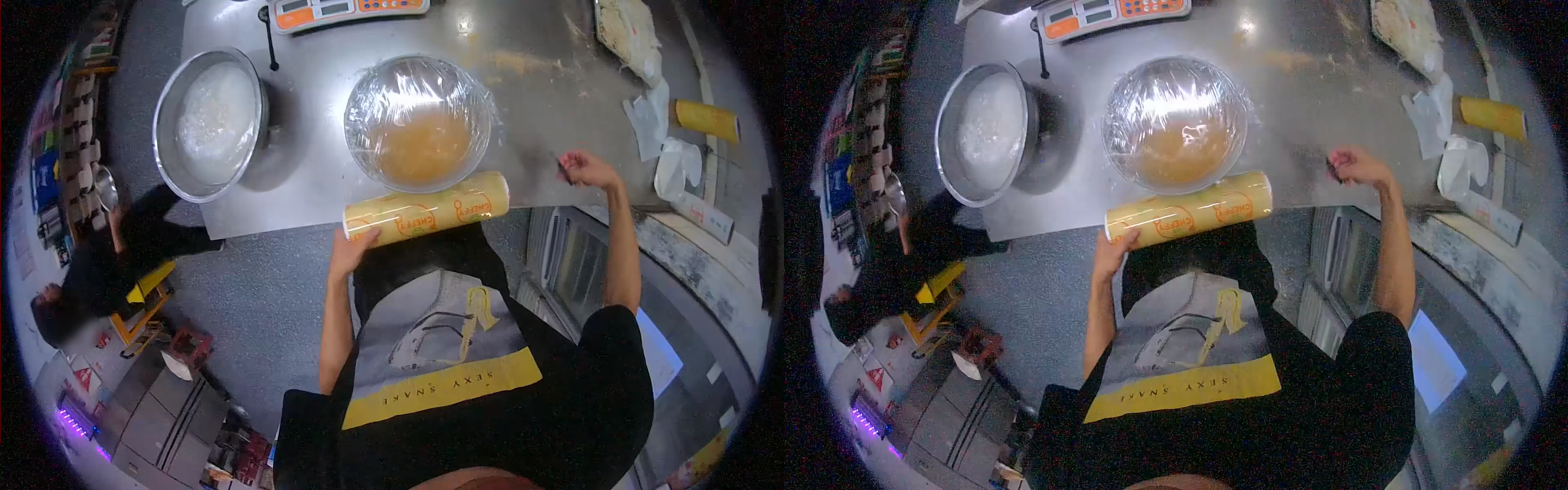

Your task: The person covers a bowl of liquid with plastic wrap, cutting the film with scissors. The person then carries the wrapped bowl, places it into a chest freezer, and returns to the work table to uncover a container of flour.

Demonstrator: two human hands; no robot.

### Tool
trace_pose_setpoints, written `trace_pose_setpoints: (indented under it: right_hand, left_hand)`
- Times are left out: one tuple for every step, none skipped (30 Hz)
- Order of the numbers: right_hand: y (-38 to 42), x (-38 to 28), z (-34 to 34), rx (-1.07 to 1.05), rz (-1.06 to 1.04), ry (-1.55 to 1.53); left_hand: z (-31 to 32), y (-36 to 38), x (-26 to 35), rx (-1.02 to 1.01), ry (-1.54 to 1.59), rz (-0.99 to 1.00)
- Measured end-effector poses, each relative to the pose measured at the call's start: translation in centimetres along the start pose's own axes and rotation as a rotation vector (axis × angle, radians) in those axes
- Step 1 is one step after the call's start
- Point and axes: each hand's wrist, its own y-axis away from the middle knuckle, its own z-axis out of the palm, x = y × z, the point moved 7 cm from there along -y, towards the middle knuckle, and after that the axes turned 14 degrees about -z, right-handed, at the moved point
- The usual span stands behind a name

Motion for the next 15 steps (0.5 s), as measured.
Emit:
trace_pose_setpoints:
  right_hand:
    - [1.4,0.0,1.6,-0.093,0.005,-0.006]
    - [2.2,-0.4,2.7,-0.095,0.017,0.0]
    - [2.2,-1.8,4.2,-0.144,-0.068,0.111]
    - [1.9,-3.1,5.7,-0.193,-0.155,0.218]
    - [1.6,-3.9,6.7,-0.192,-0.152,0.218]
    - [1.5,-4.8,7.8,-0.261,-0.16,0.342]
    - [1.2,-5.4,8.9,-0.327,-0.168,0.466]
    - [0.6,-5.1,10.1,-0.321,-0.166,0.459]
    - [-0.5,-4.7,11.6,-0.332,-0.264,0.472]
    - [-1.7,-4.7,12.9,-0.34,-0.362,0.489]
    - [-3.2,-4.4,14.0,-0.331,-0.363,0.487]
    - [-4.7,-4.2,15.4,-0.382,-0.375,0.426]
    - [-5.5,-4.1,16.8,-0.438,-0.387,0.364]
    - [-5.9,-4.0,17.9,-0.435,-0.392,0.365]
    - [-6.2,-4.3,18.7,-0.358,-0.44,0.301]
  left_hand:
    - [-0.6,0.1,-0.3,-0.009,0.009,-0.015]
    - [-0.7,0.2,0.1,-0.07,-0.076,-0.047]
    - [-0.7,0.2,0.6,-0.13,-0.163,-0.072]
    - [-0.9,0.4,1.2,-0.155,-0.143,-0.086]
    - [-1.4,0.3,1.5,-0.158,-0.143,-0.087]
    - [-1.5,0.2,1.6,-0.201,-0.162,-0.108]
    - [-1.5,-0.1,1.7,-0.246,-0.182,-0.127]
    - [-1.6,-0.2,1.9,-0.25,-0.19,-0.129]
    - [-1.5,-0.3,2.4,-0.272,-0.23,-0.104]
    - [-1.4,-0.6,2.8,-0.294,-0.269,-0.073]
    - [-1.5,-1.0,2.9,-0.299,-0.276,-0.069]
    - [-1.6,-1.3,3.1,-0.313,-0.274,-0.064]
    - [-1.7,-1.4,3.1,-0.325,-0.27,-0.063]
    - [-1.9,-1.3,3.2,-0.323,-0.274,-0.059]
    - [-2.1,-1.2,3.3,-0.342,-0.264,-0.067]
